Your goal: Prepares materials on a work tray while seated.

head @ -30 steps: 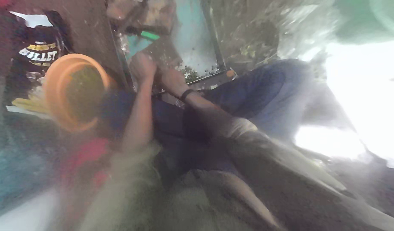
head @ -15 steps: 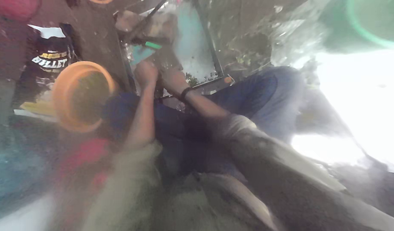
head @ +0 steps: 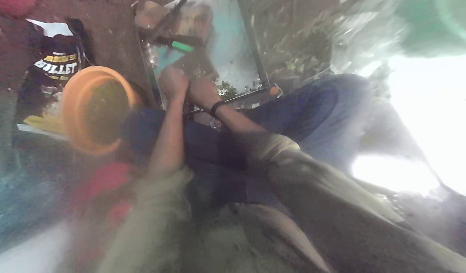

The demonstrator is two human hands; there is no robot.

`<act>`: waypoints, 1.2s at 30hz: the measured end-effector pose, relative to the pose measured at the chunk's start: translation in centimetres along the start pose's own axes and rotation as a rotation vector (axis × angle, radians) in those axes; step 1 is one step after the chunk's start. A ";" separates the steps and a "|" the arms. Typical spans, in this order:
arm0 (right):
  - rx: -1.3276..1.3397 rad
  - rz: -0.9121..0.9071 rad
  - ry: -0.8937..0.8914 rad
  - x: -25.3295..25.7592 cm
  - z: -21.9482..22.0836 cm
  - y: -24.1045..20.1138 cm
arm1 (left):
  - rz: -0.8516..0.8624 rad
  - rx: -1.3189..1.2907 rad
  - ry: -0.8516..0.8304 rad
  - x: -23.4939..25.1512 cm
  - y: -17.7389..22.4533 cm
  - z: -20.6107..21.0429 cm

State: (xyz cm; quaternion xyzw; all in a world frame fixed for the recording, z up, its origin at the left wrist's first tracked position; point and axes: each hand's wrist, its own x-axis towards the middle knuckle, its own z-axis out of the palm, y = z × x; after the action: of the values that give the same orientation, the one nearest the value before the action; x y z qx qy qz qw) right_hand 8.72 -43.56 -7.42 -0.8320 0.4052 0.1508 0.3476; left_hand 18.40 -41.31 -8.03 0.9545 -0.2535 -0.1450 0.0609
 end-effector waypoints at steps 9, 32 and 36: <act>-0.097 0.011 -0.092 -3.7 -0.3 3.4 | 0.058 -0.015 0.008 -0.1 0.0 -0.2; 0.366 -0.063 0.244 -5.4 -8.9 12.6 | 0.420 -0.182 -0.128 -5.9 3.8 4.8; 0.442 -0.053 0.263 -5.7 -9.5 13.0 | 0.398 -0.120 -0.170 -8.3 4.8 2.3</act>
State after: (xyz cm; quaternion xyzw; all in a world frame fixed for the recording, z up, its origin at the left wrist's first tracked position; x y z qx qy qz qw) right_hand -5.27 -52.54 -3.51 -0.7586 0.4481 -0.0599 0.4692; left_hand 8.60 -41.41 -7.23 0.8647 -0.4320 -0.2248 0.1233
